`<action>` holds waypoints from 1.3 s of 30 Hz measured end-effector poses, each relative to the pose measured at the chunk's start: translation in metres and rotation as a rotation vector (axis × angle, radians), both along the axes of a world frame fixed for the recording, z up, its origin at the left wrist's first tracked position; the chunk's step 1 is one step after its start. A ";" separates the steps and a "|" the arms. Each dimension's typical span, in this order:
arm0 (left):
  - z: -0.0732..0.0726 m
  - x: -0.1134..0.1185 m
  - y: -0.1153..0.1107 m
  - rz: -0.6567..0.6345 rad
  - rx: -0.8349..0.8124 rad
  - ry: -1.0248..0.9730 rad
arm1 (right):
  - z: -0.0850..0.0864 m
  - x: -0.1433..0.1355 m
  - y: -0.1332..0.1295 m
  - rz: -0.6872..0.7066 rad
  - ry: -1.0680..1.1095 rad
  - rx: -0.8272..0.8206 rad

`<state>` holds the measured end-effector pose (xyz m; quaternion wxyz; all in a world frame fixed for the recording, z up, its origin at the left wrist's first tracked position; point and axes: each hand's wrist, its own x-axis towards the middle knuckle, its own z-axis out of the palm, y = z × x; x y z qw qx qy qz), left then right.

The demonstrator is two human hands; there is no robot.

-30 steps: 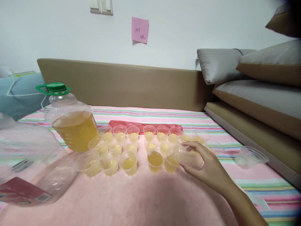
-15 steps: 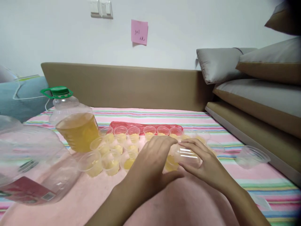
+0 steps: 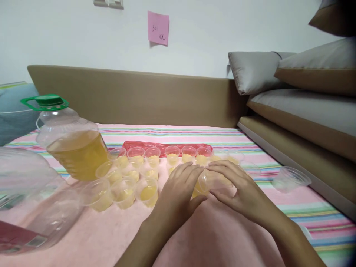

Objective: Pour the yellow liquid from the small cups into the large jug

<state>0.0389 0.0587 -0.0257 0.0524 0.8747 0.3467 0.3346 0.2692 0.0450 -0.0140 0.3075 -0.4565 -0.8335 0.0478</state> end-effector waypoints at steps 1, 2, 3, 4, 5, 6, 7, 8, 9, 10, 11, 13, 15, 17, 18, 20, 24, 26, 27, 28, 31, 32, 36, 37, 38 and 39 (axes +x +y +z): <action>-0.001 0.001 0.001 0.011 -0.001 -0.008 | 0.001 -0.001 0.000 0.005 0.016 -0.004; -0.001 0.002 0.001 0.026 -0.006 -0.015 | 0.002 -0.003 0.000 0.008 0.039 -0.007; -0.002 0.003 0.001 0.042 -0.012 -0.022 | 0.002 -0.005 0.000 0.008 0.065 -0.009; -0.003 0.004 0.001 0.058 -0.014 -0.029 | 0.002 -0.007 0.000 0.006 0.090 -0.008; -0.004 0.004 0.001 0.070 -0.013 -0.036 | 0.003 -0.009 0.000 0.002 0.113 -0.005; -0.005 0.004 0.002 0.078 -0.007 -0.043 | 0.002 -0.011 0.001 -0.001 0.133 -0.001; -0.006 0.004 0.002 0.081 0.001 -0.048 | 0.002 -0.012 0.001 -0.004 0.153 0.004; -0.007 0.004 0.002 0.082 0.010 -0.055 | 0.002 -0.013 0.001 -0.006 0.174 0.003; -0.008 0.003 0.003 0.084 0.018 -0.062 | 0.002 -0.013 0.001 -0.007 0.197 -0.007; -0.008 0.003 0.003 0.086 0.026 -0.070 | 0.001 -0.013 0.001 -0.008 0.231 -0.026; -0.009 0.002 0.003 0.089 0.032 -0.076 | 0.000 -0.012 0.000 -0.010 0.279 -0.052; -0.010 0.000 0.004 0.098 0.040 -0.075 | -0.003 -0.009 -0.001 -0.026 0.428 -0.099; -0.011 -0.002 0.003 0.114 0.038 -0.058 | -0.007 -0.007 -0.002 -0.067 0.608 -0.097; -0.012 -0.003 0.003 0.125 0.035 -0.047 | -0.012 -0.007 -0.003 -0.112 0.734 -0.044; -0.013 -0.003 0.003 0.129 0.034 -0.049 | -0.014 -0.008 -0.003 -0.126 0.766 -0.011; -0.014 -0.004 0.003 0.131 0.031 -0.055 | -0.019 -0.010 -0.004 -0.131 0.779 0.046; -0.017 -0.004 0.004 0.126 0.028 -0.059 | -0.024 -0.016 -0.005 -0.119 0.749 0.120; -0.017 -0.004 0.004 0.126 0.029 -0.060 | -0.026 -0.017 -0.006 -0.100 0.769 0.174; -0.017 -0.004 0.004 0.127 0.029 -0.059 | -0.026 -0.017 -0.006 -0.097 0.781 0.201; -0.017 -0.004 0.003 0.127 0.027 -0.056 | -0.026 -0.016 -0.007 -0.095 0.765 0.208; -0.015 -0.004 0.003 0.135 0.019 -0.053 | -0.024 -0.014 -0.010 -0.112 0.591 0.138; -0.015 -0.004 0.002 0.139 0.014 -0.056 | -0.024 -0.013 -0.011 -0.121 0.562 0.118; -0.015 -0.004 0.002 0.145 0.005 -0.077 | -0.022 -0.013 -0.014 -0.148 0.607 0.130; -0.015 -0.004 0.001 0.145 0.004 -0.079 | -0.022 -0.013 -0.014 -0.142 0.588 0.123; -0.015 -0.003 0.001 0.144 0.004 -0.079 | -0.022 -0.013 -0.014 -0.135 0.579 0.116; -0.015 -0.003 0.001 0.143 0.003 -0.077 | -0.022 -0.014 -0.015 -0.129 0.584 0.111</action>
